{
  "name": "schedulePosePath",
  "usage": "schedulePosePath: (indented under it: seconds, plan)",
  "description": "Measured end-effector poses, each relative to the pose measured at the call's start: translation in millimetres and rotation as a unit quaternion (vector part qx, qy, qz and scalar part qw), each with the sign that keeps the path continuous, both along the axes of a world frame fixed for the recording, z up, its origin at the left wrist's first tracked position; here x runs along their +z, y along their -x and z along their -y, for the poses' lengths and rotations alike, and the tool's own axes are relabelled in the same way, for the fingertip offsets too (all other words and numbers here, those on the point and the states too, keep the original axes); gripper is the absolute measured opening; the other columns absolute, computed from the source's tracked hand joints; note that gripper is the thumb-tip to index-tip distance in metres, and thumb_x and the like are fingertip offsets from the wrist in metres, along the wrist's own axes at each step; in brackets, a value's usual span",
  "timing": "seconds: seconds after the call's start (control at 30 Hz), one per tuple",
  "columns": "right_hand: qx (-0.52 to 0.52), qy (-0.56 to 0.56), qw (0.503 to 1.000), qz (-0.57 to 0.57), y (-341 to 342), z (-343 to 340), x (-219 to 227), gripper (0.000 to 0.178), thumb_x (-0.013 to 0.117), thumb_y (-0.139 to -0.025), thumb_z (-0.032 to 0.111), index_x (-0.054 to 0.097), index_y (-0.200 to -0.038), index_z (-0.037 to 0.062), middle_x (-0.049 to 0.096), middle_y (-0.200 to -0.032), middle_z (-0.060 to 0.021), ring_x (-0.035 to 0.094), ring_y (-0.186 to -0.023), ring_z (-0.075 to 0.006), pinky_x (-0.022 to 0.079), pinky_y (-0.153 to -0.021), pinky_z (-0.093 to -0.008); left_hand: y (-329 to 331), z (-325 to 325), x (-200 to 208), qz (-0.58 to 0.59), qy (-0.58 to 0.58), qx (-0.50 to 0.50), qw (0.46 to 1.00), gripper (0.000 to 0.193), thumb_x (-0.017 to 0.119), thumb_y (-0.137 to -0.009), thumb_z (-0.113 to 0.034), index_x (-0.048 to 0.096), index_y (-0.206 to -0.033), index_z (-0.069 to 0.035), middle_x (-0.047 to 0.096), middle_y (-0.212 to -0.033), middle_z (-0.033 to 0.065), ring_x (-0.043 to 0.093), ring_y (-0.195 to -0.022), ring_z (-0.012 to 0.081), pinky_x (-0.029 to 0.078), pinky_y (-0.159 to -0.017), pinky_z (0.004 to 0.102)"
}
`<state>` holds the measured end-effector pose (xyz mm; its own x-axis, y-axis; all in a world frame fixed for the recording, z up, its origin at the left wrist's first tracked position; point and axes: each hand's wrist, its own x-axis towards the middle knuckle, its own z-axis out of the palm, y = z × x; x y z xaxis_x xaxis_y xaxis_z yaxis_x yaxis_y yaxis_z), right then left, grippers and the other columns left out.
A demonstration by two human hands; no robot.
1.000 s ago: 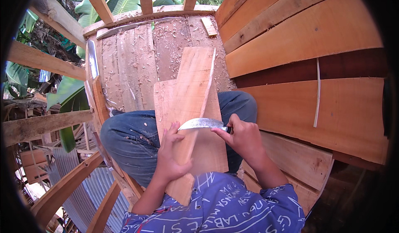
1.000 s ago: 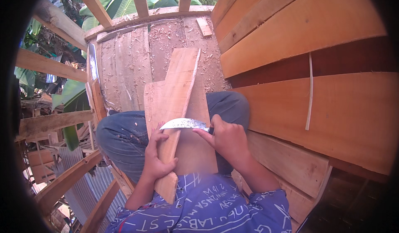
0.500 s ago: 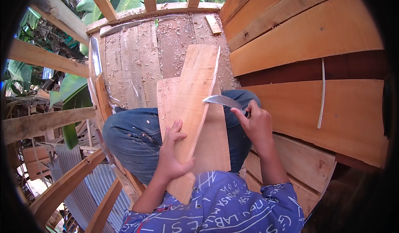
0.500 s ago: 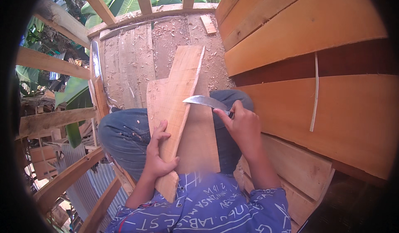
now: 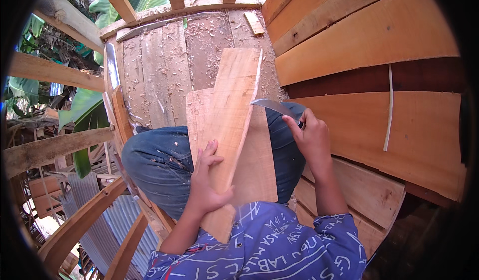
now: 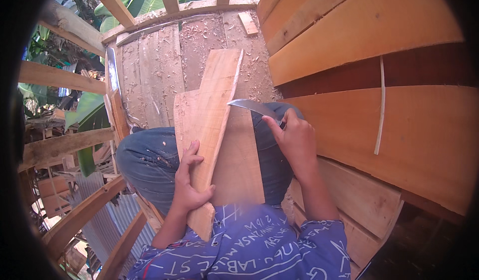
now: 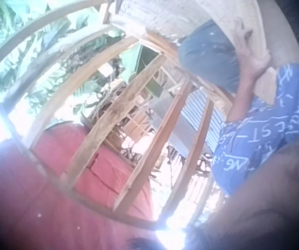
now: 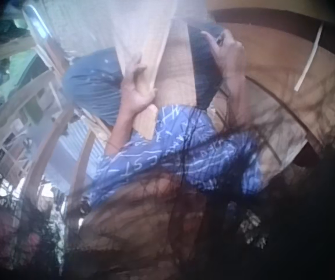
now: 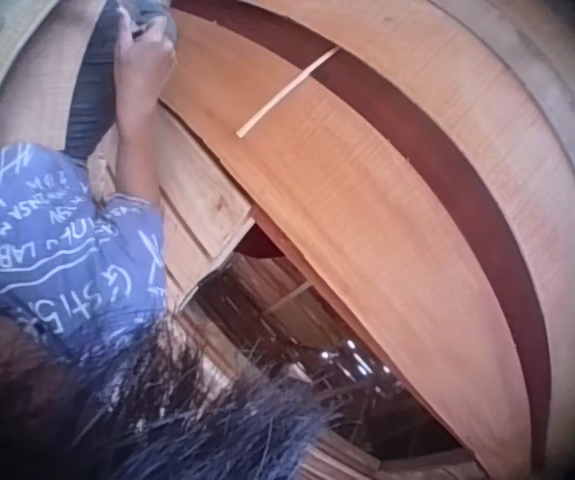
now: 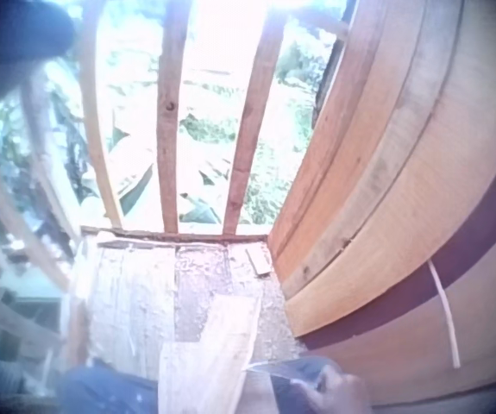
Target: The person sits cross-legged on a wooden floor and uses a curved knife to shave thin layers from a rectangular wooden plank. They hold the plank with their left hand and repeatedly draw the knife along its surface to smooth it, generating wood shavings.
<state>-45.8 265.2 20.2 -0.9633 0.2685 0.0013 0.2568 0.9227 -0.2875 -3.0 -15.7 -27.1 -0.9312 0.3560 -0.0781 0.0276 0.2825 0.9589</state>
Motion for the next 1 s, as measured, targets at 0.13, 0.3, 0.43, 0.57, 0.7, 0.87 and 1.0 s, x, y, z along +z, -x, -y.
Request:
schedulePosePath:
  seconds: [0.13,0.3,0.43,0.57,0.7,0.87,1.0]
  plan:
    - [0.129,0.021,0.991,0.035,-19,26,13,0.051,0.071,-0.084,0.053,0.056,-0.072,0.0056,0.06,-0.056,-0.0119,0.063,-0.051,-0.0316,0.049,-0.048,-0.0403,1,-1,2,0.0,0.005,-0.006,1.0,0.062,0.075,-0.058,-0.017,0.05,-0.114,-0.008,0.042,-0.149,0.0244,0.032,-0.144,0.0422,0.012,-0.12,0.0561]
    - [0.101,0.011,0.995,0.023,-4,24,6,0.056,0.07,-0.083,0.058,0.055,-0.07,0.0059,0.06,-0.055,-0.0117,0.064,-0.051,-0.0318,0.049,-0.048,-0.0402,2,-3,2,-0.005,0.011,0.005,1.0,0.063,0.077,-0.058,-0.015,0.05,-0.115,-0.008,0.043,-0.148,0.0245,0.033,-0.144,0.0407,0.014,-0.119,0.0566]
    - [0.1,0.01,0.994,0.038,-7,31,-1,0.054,0.069,-0.084,0.055,0.057,-0.071,0.0045,0.06,-0.056,-0.0146,0.065,-0.056,-0.0349,0.051,-0.052,-0.0441,4,-1,5,-0.006,0.013,-0.001,1.0,0.063,0.079,-0.059,-0.017,0.05,-0.114,-0.008,0.045,-0.146,0.0242,0.036,-0.142,0.04,0.016,-0.119,0.0567]
    - [0.087,-0.018,0.995,0.05,2,18,-4,0.052,0.065,-0.088,0.052,0.059,-0.073,0.0034,0.063,-0.061,-0.0172,0.066,-0.06,-0.0374,0.052,-0.054,-0.0455,1,-2,3,-0.016,0.016,0.004,1.0,0.063,0.079,-0.059,-0.017,0.05,-0.115,-0.007,0.045,-0.146,0.0236,0.037,-0.142,0.0391,0.016,-0.119,0.0567]
    - [0.142,-0.002,0.987,0.07,-5,29,1,0.053,0.062,-0.09,0.053,0.061,-0.074,0.0025,0.063,-0.063,-0.0188,0.065,-0.061,-0.0387,0.051,-0.054,-0.046,2,-4,4,-0.021,0.016,0.011,1.0,0.063,0.079,-0.059,-0.016,0.05,-0.114,-0.007,0.046,-0.146,0.0237,0.037,-0.142,0.0388,0.016,-0.119,0.0567]
    - [0.096,-0.012,0.994,0.052,2,8,-9,0.055,0.059,-0.091,0.055,0.06,-0.07,0.0039,0.062,-0.061,-0.0192,0.065,-0.059,-0.039,0.051,-0.054,-0.0461,4,-3,4,-0.015,0.016,0.003,1.0,0.062,0.079,-0.059,-0.016,0.05,-0.113,-0.007,0.045,-0.146,0.0236,0.037,-0.142,0.0397,0.015,-0.119,0.057]
    - [0.084,-0.014,0.993,0.081,12,16,0,0.056,0.057,-0.092,0.056,0.063,-0.07,0.0047,0.062,-0.059,-0.0183,0.065,-0.059,-0.0366,0.052,-0.054,-0.0457,2,-6,4,-0.027,0.033,0.006,0.999,0.061,0.079,-0.058,-0.016,0.05,-0.112,-0.007,0.045,-0.146,0.0235,0.036,-0.142,0.0401,0.015,-0.119,0.0572]
